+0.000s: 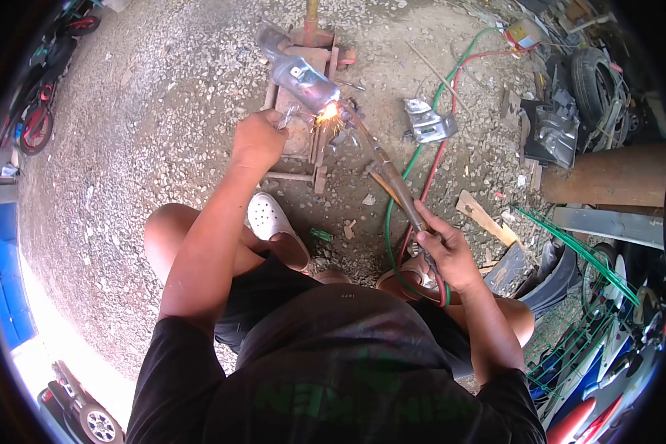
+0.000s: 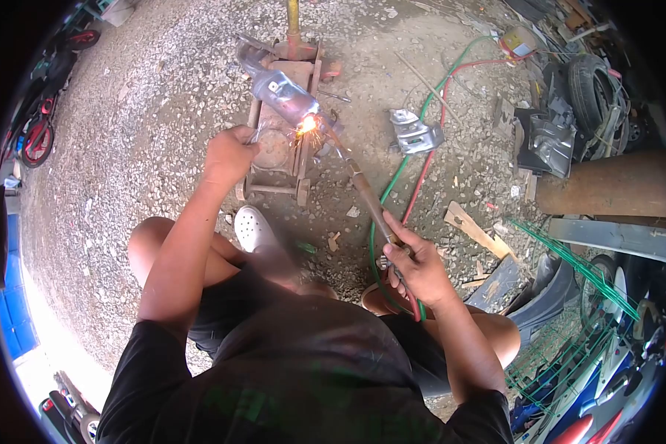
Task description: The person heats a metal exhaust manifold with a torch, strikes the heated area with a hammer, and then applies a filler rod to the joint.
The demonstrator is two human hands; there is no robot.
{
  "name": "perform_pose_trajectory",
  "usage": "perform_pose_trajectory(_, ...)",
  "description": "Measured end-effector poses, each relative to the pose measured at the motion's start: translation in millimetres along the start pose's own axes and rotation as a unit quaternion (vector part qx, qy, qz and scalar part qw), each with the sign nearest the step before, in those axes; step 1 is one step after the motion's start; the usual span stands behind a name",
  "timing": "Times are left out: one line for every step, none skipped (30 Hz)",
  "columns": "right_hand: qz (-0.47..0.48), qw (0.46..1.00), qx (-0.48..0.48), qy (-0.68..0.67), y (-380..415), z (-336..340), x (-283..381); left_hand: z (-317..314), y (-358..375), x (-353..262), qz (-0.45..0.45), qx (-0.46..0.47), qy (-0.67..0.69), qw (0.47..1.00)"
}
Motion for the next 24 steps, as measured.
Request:
perform_pose_trajectory(0.001, 1.000, 0.002, 0.003, -0.3, -0.2, -0.1, 0.4, 0.5, -0.1, 0.000, -0.003, -0.001, 1.000)
perform_pose_trajectory(0.001, 1.000, 0.002, 0.003, -0.1, -0.4, 0.1, 0.3, 0.7, 0.0, 0.000, -0.003, -0.001, 1.000)
perform_pose_trajectory(0.000, 1.000, -0.001, 0.006, 0.4, -0.7, 0.6, 0.2, 0.8, -0.2, -0.002, 0.000, -0.006, 1.000)
perform_pose_trajectory(0.000, 1.000, -0.004, 0.008, 0.8, -0.9, 1.0, -0.1, 0.9, -0.4, -0.005, 0.003, -0.012, 1.000)
perform_pose_trajectory(-0.001, 1.000, -0.003, 0.008, 1.1, -1.3, 1.5, 0.0, 0.9, -0.1, -0.005, 0.003, -0.012, 1.000)
perform_pose_trajectory(-0.003, 1.000, -0.005, 0.012, 1.3, -1.3, 1.8, -1.0, 0.8, 0.8, -0.002, 0.008, -0.008, 1.000)
perform_pose_trajectory(-0.005, 1.000, -0.008, 0.015, 1.2, -1.3, 1.9, -1.8, 0.7, 1.5, 0.001, 0.013, -0.004, 1.000)
perform_pose_trajectory(-0.005, 1.000, -0.007, 0.015, 0.9, -1.3, 1.8, -1.5, 0.8, 1.5, 0.001, 0.013, -0.004, 1.000)
perform_pose_trajectory(-0.003, 1.000, -0.010, 0.021, 0.7, -1.0, 1.8, -0.6, 0.9, 0.3, -0.004, 0.011, -0.009, 1.000)
perform_pose_trajectory(-0.001, 1.000, -0.012, 0.028, 0.7, -0.5, 2.0, 0.1, 0.9, -1.0, -0.009, 0.009, -0.014, 1.000)
perform_pose_trajectory(-0.001, 1.000, -0.012, 0.028, 1.1, -0.1, 2.3, 0.1, 1.2, -1.4, -0.009, 0.009, -0.014, 1.000)
perform_pose_trajectory(-0.004, 0.999, -0.013, 0.032, 1.4, -0.1, 2.2, 0.5, 1.6, -1.5, -0.008, 0.006, -0.011, 1.000)
perform_pose_trajectory(-0.007, 0.999, -0.013, 0.036, 1.5, -0.2, 1.8, 2.0, 2.2, -2.8, -0.008, 0.004, -0.008, 1.000)
perform_pose_trajectory(-0.007, 0.999, -0.013, 0.036, 1.2, -0.3, 1.1, 3.0, 2.6, -4.0, -0.007, 0.004, -0.008, 1.000)
perform_pose_trajectory(-0.005, 0.999, -0.014, 0.034, 0.7, 0.0, 0.7, 3.5, 2.7, -4.6, -0.004, 0.008, -0.007, 1.000)
perform_pose_trajectory(-0.002, 0.999, -0.015, 0.032, 0.4, 0.4, 0.6, 4.4, 2.9, -5.5, -0.001, 0.012, -0.006, 1.000)
perform_pose_trajectory(-0.002, 0.999, -0.016, 0.032, 0.5, 0.7, 0.4, 6.3, 3.2, -6.9, -0.001, 0.013, -0.006, 1.000)
perform_pose_trajectory(-0.005, 0.999, -0.015, 0.031, 0.5, 0.9, -0.2, 6.9, 3.5, -9.4, -0.006, 0.022, -0.016, 1.000)
perform_pose_trajectory(-0.007, 0.999, -0.014, 0.031, 0.4, 1.0, -0.7, 5.8, 3.4, -10.2, -0.010, 0.032, -0.026, 0.999)
perform_pose_trajectory(-0.007, 0.999, -0.014, 0.031, 0.2, 1.1, -0.7, 5.1, 3.4, -9.0, -0.011, 0.033, -0.026, 0.999)
perform_pose_trajectory(-0.006, 0.999, -0.013, 0.030, 0.1, 0.8, -0.7, 5.2, 4.2, -6.7, -0.005, 0.026, -0.012, 1.000)
perform_pose_trajectory(-0.006, 0.999, -0.012, 0.030, 0.1, 0.6, -0.8, 6.2, 5.0, -6.3, 0.000, 0.020, 0.002, 1.000)
perform_pose_trajectory(-0.006, 0.999, -0.012, 0.030, 0.2, 0.5, -1.1, 7.1, 5.1, -6.7, 0.000, 0.020, 0.002, 1.000)
perform_pose_trajectory(-0.006, 0.999, -0.013, 0.031, 0.2, 0.5, -1.2, 6.2, 5.4, -5.6, 0.006, 0.032, 0.006, 0.999)
Point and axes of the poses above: each hand's wrist, its own y-axis away from the middle knuckle, its own z-axis out of the back of the hand, x = y × z, the point moved 10 cm from there along -y, towards the middle knuckle, and after that the axes turned 15 degrees about -z, right-handed, at the moved point
